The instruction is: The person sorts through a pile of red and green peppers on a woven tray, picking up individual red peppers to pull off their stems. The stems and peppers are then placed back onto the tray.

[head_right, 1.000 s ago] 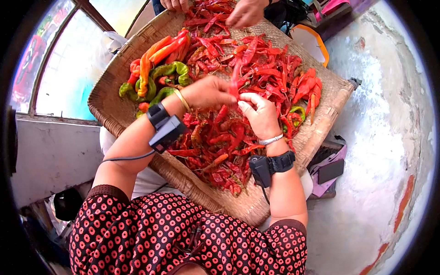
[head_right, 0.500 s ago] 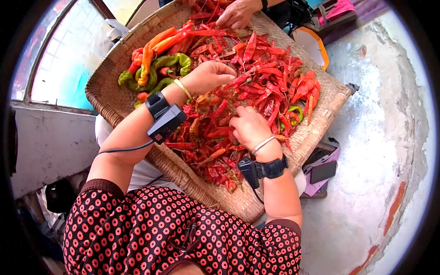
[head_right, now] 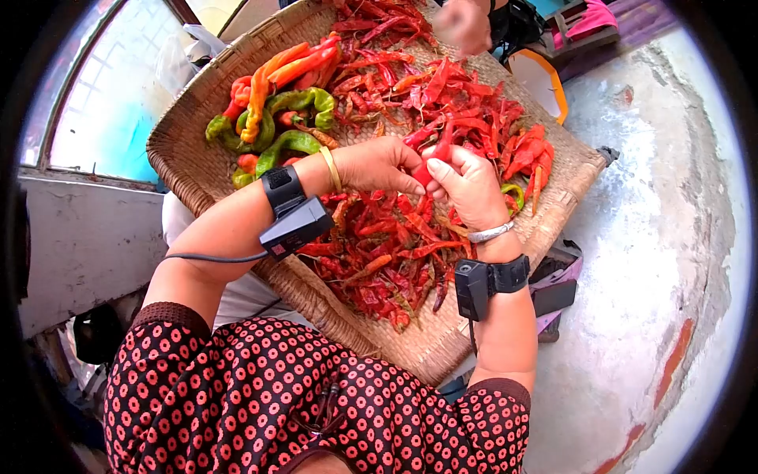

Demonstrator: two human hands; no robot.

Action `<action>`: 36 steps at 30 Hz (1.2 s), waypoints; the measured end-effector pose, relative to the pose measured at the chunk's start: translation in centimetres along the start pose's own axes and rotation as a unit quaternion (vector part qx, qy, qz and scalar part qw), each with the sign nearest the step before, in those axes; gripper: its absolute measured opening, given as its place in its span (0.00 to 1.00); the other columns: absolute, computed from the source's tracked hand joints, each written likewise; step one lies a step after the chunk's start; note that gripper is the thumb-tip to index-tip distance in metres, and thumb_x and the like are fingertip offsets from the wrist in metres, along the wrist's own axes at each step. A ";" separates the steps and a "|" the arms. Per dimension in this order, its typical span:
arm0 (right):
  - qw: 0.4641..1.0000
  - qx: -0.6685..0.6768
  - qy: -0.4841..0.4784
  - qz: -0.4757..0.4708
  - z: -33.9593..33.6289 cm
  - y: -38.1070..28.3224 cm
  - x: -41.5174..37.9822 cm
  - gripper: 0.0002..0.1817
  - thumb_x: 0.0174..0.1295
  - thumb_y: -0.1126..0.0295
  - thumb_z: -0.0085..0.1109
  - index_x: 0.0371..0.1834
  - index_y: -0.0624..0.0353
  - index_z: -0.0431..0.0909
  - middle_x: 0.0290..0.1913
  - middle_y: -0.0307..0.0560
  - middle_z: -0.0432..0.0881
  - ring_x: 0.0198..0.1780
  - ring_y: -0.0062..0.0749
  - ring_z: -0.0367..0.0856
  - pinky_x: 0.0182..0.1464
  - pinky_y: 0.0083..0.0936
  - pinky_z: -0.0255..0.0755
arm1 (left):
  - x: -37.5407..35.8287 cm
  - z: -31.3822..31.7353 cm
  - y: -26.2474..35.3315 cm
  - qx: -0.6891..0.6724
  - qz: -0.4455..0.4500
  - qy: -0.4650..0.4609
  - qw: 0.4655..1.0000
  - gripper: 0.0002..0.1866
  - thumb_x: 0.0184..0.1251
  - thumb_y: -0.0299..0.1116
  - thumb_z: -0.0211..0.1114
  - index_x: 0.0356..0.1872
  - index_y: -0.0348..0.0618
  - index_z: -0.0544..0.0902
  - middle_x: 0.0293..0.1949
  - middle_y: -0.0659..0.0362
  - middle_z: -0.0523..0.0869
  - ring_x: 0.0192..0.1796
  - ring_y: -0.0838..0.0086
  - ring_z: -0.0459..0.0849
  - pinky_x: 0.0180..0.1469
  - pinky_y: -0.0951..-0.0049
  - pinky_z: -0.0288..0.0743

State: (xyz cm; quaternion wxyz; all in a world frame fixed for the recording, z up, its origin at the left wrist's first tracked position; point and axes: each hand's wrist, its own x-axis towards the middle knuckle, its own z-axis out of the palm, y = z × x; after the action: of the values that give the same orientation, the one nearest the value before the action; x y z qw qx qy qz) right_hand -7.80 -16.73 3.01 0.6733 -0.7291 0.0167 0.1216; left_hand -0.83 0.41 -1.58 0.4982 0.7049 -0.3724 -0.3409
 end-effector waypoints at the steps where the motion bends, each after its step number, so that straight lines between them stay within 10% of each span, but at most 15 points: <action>1: 1.000 -0.012 0.022 -0.006 0.0 0.5 0.2 0.09 0.59 0.66 0.58 0.35 0.62 0.80 0.27 0.39 0.81 0.28 0.18 0.77 0.31 0.15 0.70 | -0.2 -0.3 0.4 0.041 -0.028 0.005 0.999 0.09 0.59 0.36 0.65 0.36 0.42 0.84 0.25 0.68 0.81 0.26 0.86 0.73 0.30 0.83 0.69; 4: 0.934 -0.318 0.067 -0.146 -0.7 3.1 0.5 0.10 0.56 0.65 0.59 0.35 0.60 0.80 0.30 0.47 0.82 0.28 0.32 0.80 0.33 0.25 0.72 | -0.6 -2.4 1.4 0.009 -0.062 0.104 0.993 0.11 0.61 0.36 0.64 0.38 0.40 0.82 0.27 0.68 0.81 0.24 0.86 0.74 0.28 0.83 0.69; 8: 0.808 -0.583 -0.052 -0.075 -0.1 3.4 -0.6 0.11 0.48 0.60 0.61 0.28 0.55 0.81 0.28 0.48 0.81 0.35 0.43 0.79 0.37 0.37 0.73 | -0.3 -4.3 1.6 -0.162 -0.029 0.417 0.894 0.24 0.62 0.36 0.62 0.58 0.37 0.71 0.41 0.62 0.81 0.28 0.85 0.76 0.28 0.84 0.70; 13: 0.733 -0.667 -0.113 -0.066 1.3 4.3 -1.0 0.13 0.44 0.60 0.64 0.30 0.56 0.79 0.28 0.52 0.80 0.35 0.47 0.79 0.37 0.39 0.72 | -0.3 -2.6 0.5 -0.065 -0.113 0.243 0.961 0.16 0.62 0.34 0.61 0.49 0.36 0.78 0.32 0.62 0.83 0.28 0.83 0.76 0.32 0.81 0.73; 17: 0.741 -0.660 -0.122 -0.038 1.2 4.7 -0.8 0.11 0.46 0.63 0.60 0.28 0.58 0.78 0.29 0.54 0.80 0.36 0.49 0.79 0.39 0.41 0.72 | 0.1 -0.7 -0.6 0.147 -0.037 0.197 0.969 0.13 0.55 0.37 0.64 0.38 0.41 0.83 0.31 0.52 0.84 0.34 0.67 0.83 0.40 0.71 0.75; 25: 0.900 -0.413 -0.092 -0.107 -2.1 4.1 -0.3 0.11 0.50 0.66 0.53 0.32 0.58 0.80 0.30 0.56 0.79 0.35 0.49 0.79 0.38 0.37 0.72 | -0.2 0.5 -0.5 0.120 0.071 0.062 0.988 0.11 0.56 0.34 0.65 0.40 0.42 0.83 0.29 0.57 0.85 0.32 0.77 0.81 0.39 0.77 0.74; 29: 0.954 -0.273 -0.085 -0.086 -2.1 4.1 -0.2 0.12 0.58 0.66 0.53 0.37 0.63 0.78 0.30 0.42 0.79 0.31 0.25 0.76 0.38 0.22 0.70 | -0.3 -0.1 0.4 0.140 0.031 0.019 0.990 0.08 0.56 0.33 0.65 0.36 0.43 0.83 0.26 0.60 0.84 0.28 0.80 0.79 0.35 0.76 0.73; 34: 0.974 -0.140 0.168 -0.063 -3.1 4.5 0.3 0.15 0.61 0.61 0.54 0.39 0.62 0.79 0.28 0.41 0.81 0.31 0.28 0.78 0.37 0.25 0.71 | -1.4 -4.2 2.5 0.050 -0.059 0.166 0.983 0.08 0.61 0.35 0.62 0.38 0.45 0.83 0.27 0.67 0.81 0.23 0.86 0.74 0.26 0.83 0.70; 36: 0.948 -0.266 0.136 -0.111 -3.3 5.1 0.7 0.14 0.60 0.61 0.55 0.38 0.61 0.79 0.29 0.44 0.81 0.32 0.34 0.79 0.37 0.29 0.72 | -1.1 -5.1 2.0 -0.150 0.027 0.357 0.922 0.12 0.63 0.35 0.61 0.46 0.43 0.80 0.33 0.65 0.82 0.24 0.87 0.74 0.25 0.84 0.70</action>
State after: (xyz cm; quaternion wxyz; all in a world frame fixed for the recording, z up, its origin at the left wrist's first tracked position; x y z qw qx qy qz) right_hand -7.61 -20.32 -1.93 0.4552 -0.8887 -0.0056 -0.0544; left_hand 2.61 3.22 1.80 0.7070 0.6865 -0.1336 -0.1052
